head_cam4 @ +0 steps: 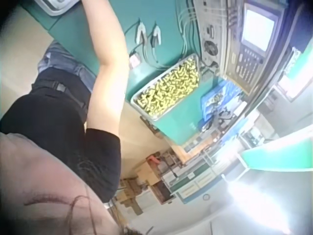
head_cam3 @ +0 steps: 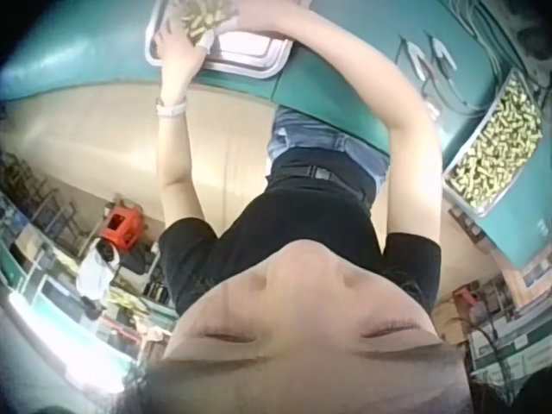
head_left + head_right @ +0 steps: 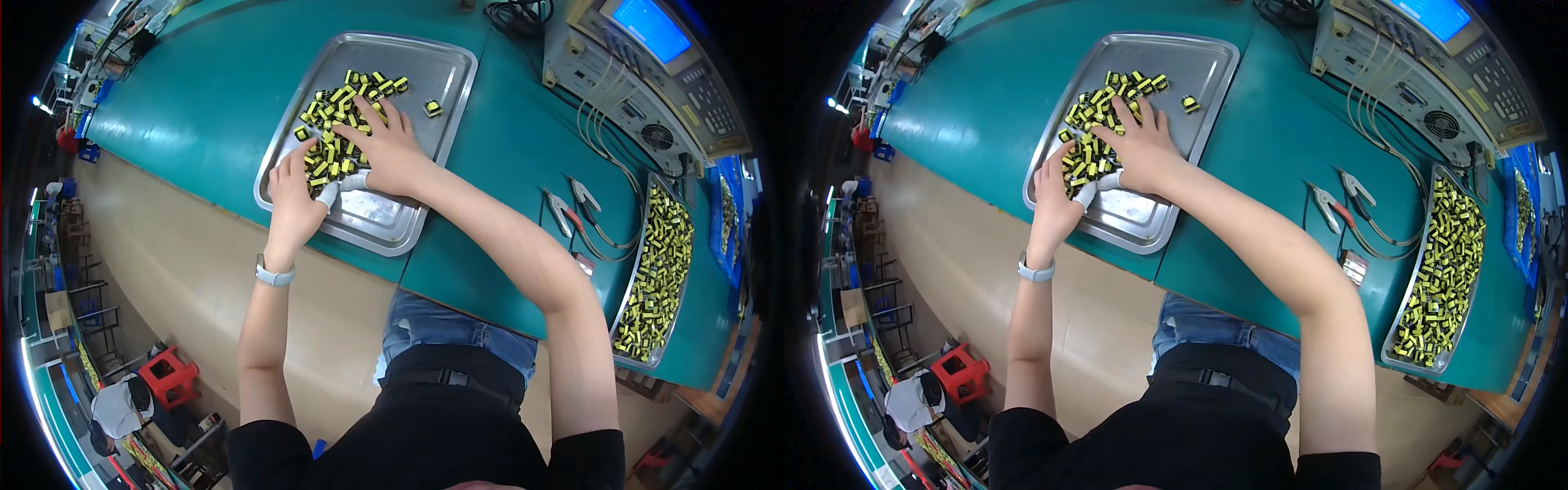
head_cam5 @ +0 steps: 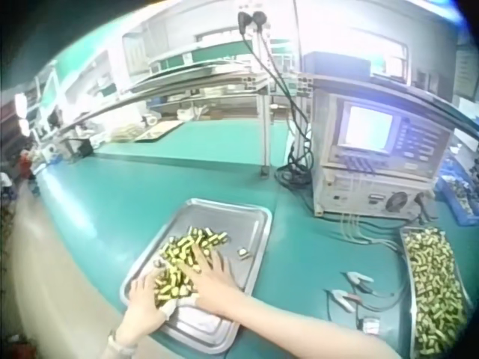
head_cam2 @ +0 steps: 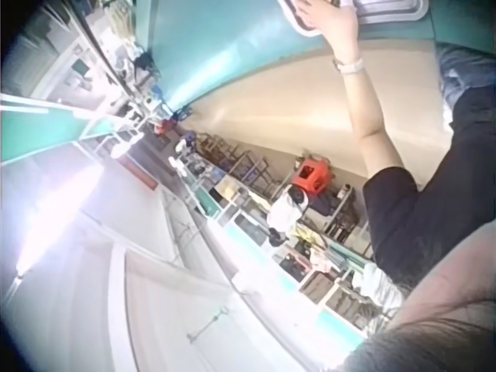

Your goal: Assembling and inspecting small yellow electronic components at an industrial workbench.

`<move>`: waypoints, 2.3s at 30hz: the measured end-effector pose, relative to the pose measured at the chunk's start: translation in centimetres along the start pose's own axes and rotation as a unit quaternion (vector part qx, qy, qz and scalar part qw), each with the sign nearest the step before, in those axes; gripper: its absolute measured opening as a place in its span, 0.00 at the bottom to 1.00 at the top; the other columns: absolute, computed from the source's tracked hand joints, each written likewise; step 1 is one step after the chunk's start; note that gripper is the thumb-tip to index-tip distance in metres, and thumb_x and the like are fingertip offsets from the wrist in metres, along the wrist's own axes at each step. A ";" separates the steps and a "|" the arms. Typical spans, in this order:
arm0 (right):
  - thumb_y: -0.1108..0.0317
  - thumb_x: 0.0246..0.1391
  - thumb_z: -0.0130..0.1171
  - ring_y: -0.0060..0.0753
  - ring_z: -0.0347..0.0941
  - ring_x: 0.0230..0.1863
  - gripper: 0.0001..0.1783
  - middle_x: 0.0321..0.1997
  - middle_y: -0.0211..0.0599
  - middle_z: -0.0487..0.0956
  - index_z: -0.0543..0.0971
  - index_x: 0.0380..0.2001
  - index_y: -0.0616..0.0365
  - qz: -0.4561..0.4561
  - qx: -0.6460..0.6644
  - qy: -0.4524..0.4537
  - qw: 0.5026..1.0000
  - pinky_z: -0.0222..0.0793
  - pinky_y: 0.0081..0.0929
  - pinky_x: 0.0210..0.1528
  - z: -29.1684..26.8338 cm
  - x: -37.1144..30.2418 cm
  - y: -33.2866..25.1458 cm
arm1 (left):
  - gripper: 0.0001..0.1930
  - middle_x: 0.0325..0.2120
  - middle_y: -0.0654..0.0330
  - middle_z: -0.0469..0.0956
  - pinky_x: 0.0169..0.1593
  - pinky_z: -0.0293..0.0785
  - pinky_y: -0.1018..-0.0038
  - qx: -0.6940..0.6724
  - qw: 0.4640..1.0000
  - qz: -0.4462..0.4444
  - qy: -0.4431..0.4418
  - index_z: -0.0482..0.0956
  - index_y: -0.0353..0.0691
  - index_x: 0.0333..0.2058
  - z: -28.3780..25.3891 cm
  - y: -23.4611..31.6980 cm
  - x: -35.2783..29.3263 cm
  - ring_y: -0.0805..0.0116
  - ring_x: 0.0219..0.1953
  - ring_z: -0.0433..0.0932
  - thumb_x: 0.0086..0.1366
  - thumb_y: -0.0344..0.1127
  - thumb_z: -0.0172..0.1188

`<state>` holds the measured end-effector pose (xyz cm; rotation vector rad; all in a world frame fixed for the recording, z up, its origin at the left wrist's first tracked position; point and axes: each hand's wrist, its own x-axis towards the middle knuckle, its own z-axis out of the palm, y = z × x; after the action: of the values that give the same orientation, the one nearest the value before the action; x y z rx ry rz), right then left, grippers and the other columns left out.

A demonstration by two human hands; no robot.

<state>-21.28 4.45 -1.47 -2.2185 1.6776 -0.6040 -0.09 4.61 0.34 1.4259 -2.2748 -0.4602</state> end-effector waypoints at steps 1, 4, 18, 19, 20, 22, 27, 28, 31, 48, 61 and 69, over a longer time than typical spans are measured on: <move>0.76 0.40 0.64 0.74 0.43 0.80 0.50 0.83 0.50 0.48 0.69 0.71 0.35 -0.001 0.000 0.000 1.000 0.46 0.68 0.78 -0.1 -0.2 0.1 | 0.40 0.62 0.46 0.69 0.67 0.62 0.51 -0.016 1.000 0.004 -0.006 0.64 0.43 0.69 -0.1 0.1 -0.3 0.40 0.63 0.64 0.57 0.27 0.66; 0.79 0.37 0.64 0.70 0.49 0.78 0.44 0.79 0.51 0.56 0.74 0.64 0.45 -0.046 0.028 0.023 0.998 0.58 0.61 0.75 -0.2 -1.7 0.3 | 0.40 0.63 0.45 0.68 0.68 0.63 0.52 -0.019 0.999 0.029 -0.011 0.64 0.42 0.69 0.0 1.1 -1.6 0.40 0.64 0.64 0.57 0.32 0.71; 0.68 0.44 0.68 0.68 0.54 0.75 0.45 0.74 0.46 0.65 0.69 0.69 0.44 -0.021 -0.036 0.020 0.999 0.58 0.63 0.71 0.8 -2.4 -0.7 | 0.34 0.65 0.56 0.67 0.66 0.64 0.52 0.029 0.992 0.115 -0.049 0.73 0.51 0.63 -0.2 -0.8 0.9 0.46 0.66 0.66 0.56 0.29 0.70; 0.68 0.44 0.68 0.68 0.54 0.75 0.43 0.73 0.46 0.66 0.71 0.68 0.45 -0.025 -0.037 0.045 0.998 0.59 0.62 0.70 1.1 -2.1 -0.7 | 0.34 0.65 0.56 0.67 0.66 0.64 0.52 0.030 0.992 0.114 -0.049 0.73 0.51 0.63 -0.2 -1.0 1.2 0.46 0.66 0.66 0.56 0.29 0.70; 0.68 0.43 0.68 0.68 0.54 0.75 0.41 0.73 0.45 0.66 0.73 0.66 0.47 -0.029 -0.037 0.069 0.996 0.59 0.60 0.69 1.3 -2.0 -0.6 | 0.33 0.65 0.56 0.67 0.66 0.65 0.53 0.025 0.992 0.113 -0.047 0.73 0.51 0.63 -0.2 -1.3 1.4 0.46 0.65 0.67 0.57 0.29 0.71; 0.68 0.42 0.68 0.67 0.55 0.74 0.39 0.72 0.45 0.67 0.75 0.64 0.46 -0.034 -0.043 0.060 0.997 0.60 0.59 0.69 1.3 -2.1 -0.8 | 0.32 0.64 0.55 0.67 0.65 0.68 0.53 0.044 0.992 0.112 -0.031 0.74 0.51 0.62 -0.2 -1.8 1.4 0.46 0.64 0.68 0.59 0.32 0.71; 0.69 0.40 0.68 0.63 0.60 0.70 0.33 0.66 0.43 0.70 0.81 0.56 0.45 -0.041 -0.047 0.041 0.997 0.62 0.56 0.66 0.8 -2.8 -1.1 | 0.32 0.62 0.54 0.69 0.63 0.69 0.53 0.069 0.991 0.108 -0.034 0.74 0.51 0.63 -0.7 -2.4 1.4 0.46 0.63 0.68 0.60 0.36 0.72; 0.69 0.39 0.68 0.61 0.61 0.69 0.33 0.64 0.42 0.71 0.81 0.54 0.44 -0.042 -0.055 0.041 0.997 0.63 0.55 0.64 0.8 -2.9 -1.2 | 0.31 0.61 0.53 0.69 0.63 0.69 0.53 0.084 0.989 0.114 -0.031 0.74 0.52 0.63 -0.7 -2.4 1.4 0.46 0.62 0.69 0.60 0.37 0.72; 0.70 0.37 0.68 0.59 0.63 0.66 0.31 0.59 0.41 0.72 0.82 0.52 0.43 -0.041 -0.070 0.034 0.996 0.66 0.54 0.60 0.5 -3.2 -1.3 | 0.31 0.59 0.53 0.70 0.62 0.69 0.54 0.086 0.989 0.119 -0.023 0.75 0.52 0.62 -0.7 -1.9 1.5 0.46 0.61 0.69 0.60 0.43 0.72; 0.73 0.36 0.70 0.58 0.71 0.57 0.30 0.53 0.40 0.72 0.83 0.49 0.44 -0.059 -0.088 -0.005 0.994 0.80 0.51 0.52 -1.8 -4.7 -1.4 | 0.28 0.56 0.55 0.74 0.64 0.70 0.57 0.051 0.985 0.166 -0.005 0.78 0.46 0.57 -0.5 -2.3 1.3 0.48 0.60 0.71 0.59 0.44 0.74; 0.79 0.39 0.65 0.51 0.78 0.52 0.30 0.56 0.41 0.71 0.83 0.50 0.47 0.019 0.037 0.020 0.999 0.80 0.46 0.49 -3.9 -4.1 0.0 | 0.27 0.55 0.51 0.75 0.61 0.73 0.56 0.081 0.992 0.069 -0.067 0.78 0.46 0.56 -1.3 0.9 1.3 0.45 0.57 0.73 0.59 0.42 0.73; 0.77 0.43 0.67 0.51 0.77 0.54 0.27 0.57 0.43 0.73 0.84 0.51 0.49 0.078 0.152 0.106 0.980 0.77 0.41 0.54 -3.1 -3.3 2.0 | 0.27 0.50 0.51 0.76 0.55 0.76 0.55 -0.007 0.992 0.081 -0.097 0.79 0.48 0.56 0.2 2.7 1.1 0.42 0.49 0.76 0.57 0.35 0.73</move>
<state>-25.22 7.14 -0.26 -1.8442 1.7053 -1.0106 -2.71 4.72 1.65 1.2250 -2.5112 -0.5837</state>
